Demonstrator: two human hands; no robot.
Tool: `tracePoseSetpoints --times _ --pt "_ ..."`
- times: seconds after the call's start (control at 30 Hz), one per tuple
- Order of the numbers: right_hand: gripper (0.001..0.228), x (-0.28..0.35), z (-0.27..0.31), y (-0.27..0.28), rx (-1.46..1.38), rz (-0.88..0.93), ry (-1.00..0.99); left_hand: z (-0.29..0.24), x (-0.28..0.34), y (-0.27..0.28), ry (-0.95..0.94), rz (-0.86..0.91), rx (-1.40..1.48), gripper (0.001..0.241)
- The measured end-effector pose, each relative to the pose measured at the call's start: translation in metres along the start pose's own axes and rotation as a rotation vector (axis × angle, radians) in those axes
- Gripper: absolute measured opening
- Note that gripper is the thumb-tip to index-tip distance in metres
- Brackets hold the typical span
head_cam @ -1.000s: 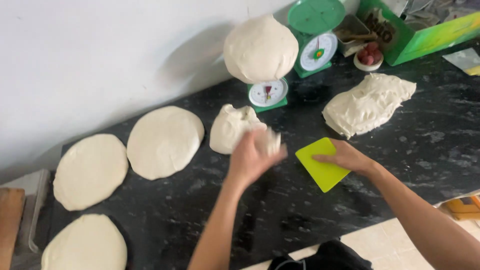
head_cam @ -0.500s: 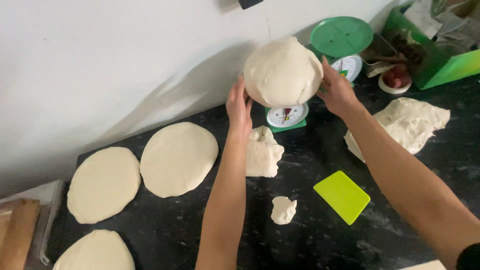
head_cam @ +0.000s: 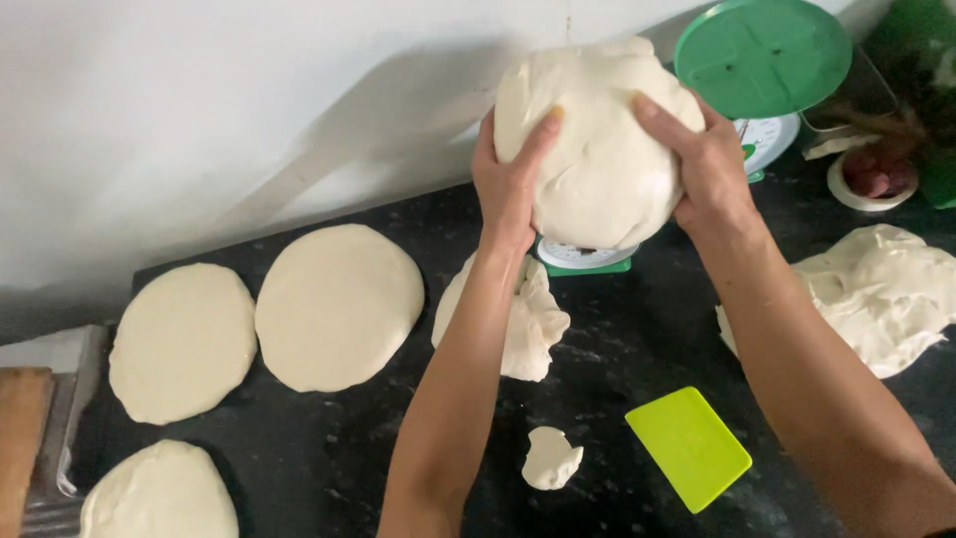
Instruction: Weighing, cutting, and shaping dough into round portions on a counter in a bakery.
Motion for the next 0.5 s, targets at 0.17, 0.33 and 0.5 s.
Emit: tracePoseSetpoints --times 0.17,0.33,0.5 --pt "0.059 -0.008 -0.036 0.037 -0.354 0.278 0.105 -0.019 0.019 -0.026 -0.377 0.249 -0.154 0.082" --pt "0.076 0.017 -0.045 0.074 -0.278 0.376 0.220 -0.042 0.063 -0.026 -0.747 0.353 -0.399 0.052" --pt "0.062 0.164 -0.027 0.060 -0.109 0.257 0.157 -0.072 0.184 0.041 -0.313 0.202 -0.293 0.076"
Point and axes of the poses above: each hand's wrist, its own x-axis away from the middle knuckle, its own y-axis out of the back of the hand, z = x × y, the point moved 2 cm from there along -x, towards the middle knuckle, and after that the axes turned 8 degrees about -z, right-handed, at the moved point
